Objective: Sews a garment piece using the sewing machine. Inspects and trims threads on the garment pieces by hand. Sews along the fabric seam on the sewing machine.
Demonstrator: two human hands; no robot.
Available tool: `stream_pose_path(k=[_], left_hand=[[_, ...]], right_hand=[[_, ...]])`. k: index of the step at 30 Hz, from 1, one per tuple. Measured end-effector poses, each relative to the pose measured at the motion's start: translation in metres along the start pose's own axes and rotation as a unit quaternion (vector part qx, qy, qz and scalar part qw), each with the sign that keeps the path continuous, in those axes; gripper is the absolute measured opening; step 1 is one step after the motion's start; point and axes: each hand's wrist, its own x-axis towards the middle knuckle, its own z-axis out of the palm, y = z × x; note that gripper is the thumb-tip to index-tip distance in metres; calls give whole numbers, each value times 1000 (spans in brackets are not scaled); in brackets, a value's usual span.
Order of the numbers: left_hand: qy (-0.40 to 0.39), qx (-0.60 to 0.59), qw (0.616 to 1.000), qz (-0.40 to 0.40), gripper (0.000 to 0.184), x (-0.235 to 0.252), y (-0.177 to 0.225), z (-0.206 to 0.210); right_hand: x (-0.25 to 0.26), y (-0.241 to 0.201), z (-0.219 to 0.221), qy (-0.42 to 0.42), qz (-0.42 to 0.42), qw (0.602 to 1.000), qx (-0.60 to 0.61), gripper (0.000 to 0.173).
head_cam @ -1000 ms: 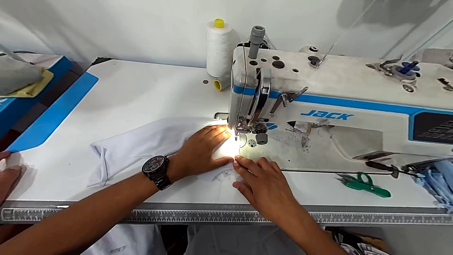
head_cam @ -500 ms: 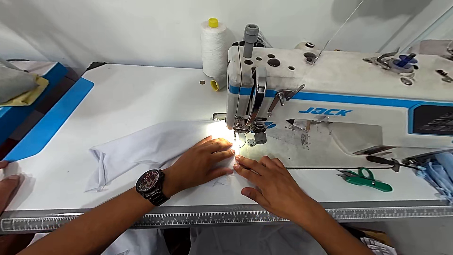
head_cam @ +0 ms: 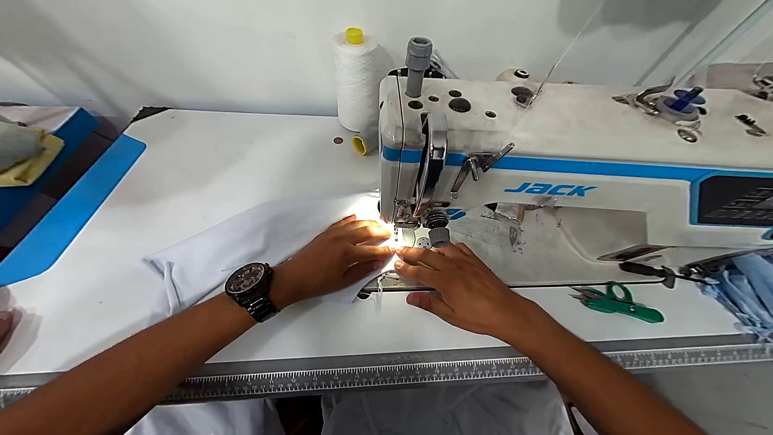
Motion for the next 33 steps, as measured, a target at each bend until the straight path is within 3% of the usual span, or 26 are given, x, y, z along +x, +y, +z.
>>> stream_pose_path(k=[5, 18, 23, 31, 33], left_hand=[[1, -35, 998, 55, 30, -3, -2, -1], [-16, -26, 998, 47, 34, 4, -20, -4], [-3, -8, 999, 48, 34, 11, -31, -5], [-5, 9, 1000, 26, 33, 15, -34, -8], [-17, 8, 1000, 10, 48, 10, -30, -15]], right_hand=[[-4, -1, 10, 27, -5, 999, -31, 58], [6, 8, 12, 29, 26, 998, -48, 56], [6, 6, 15, 5, 67, 994, -81, 64], [2, 13, 12, 71, 73, 992, -75, 51], [0, 16, 11, 89, 82, 990, -76, 42]])
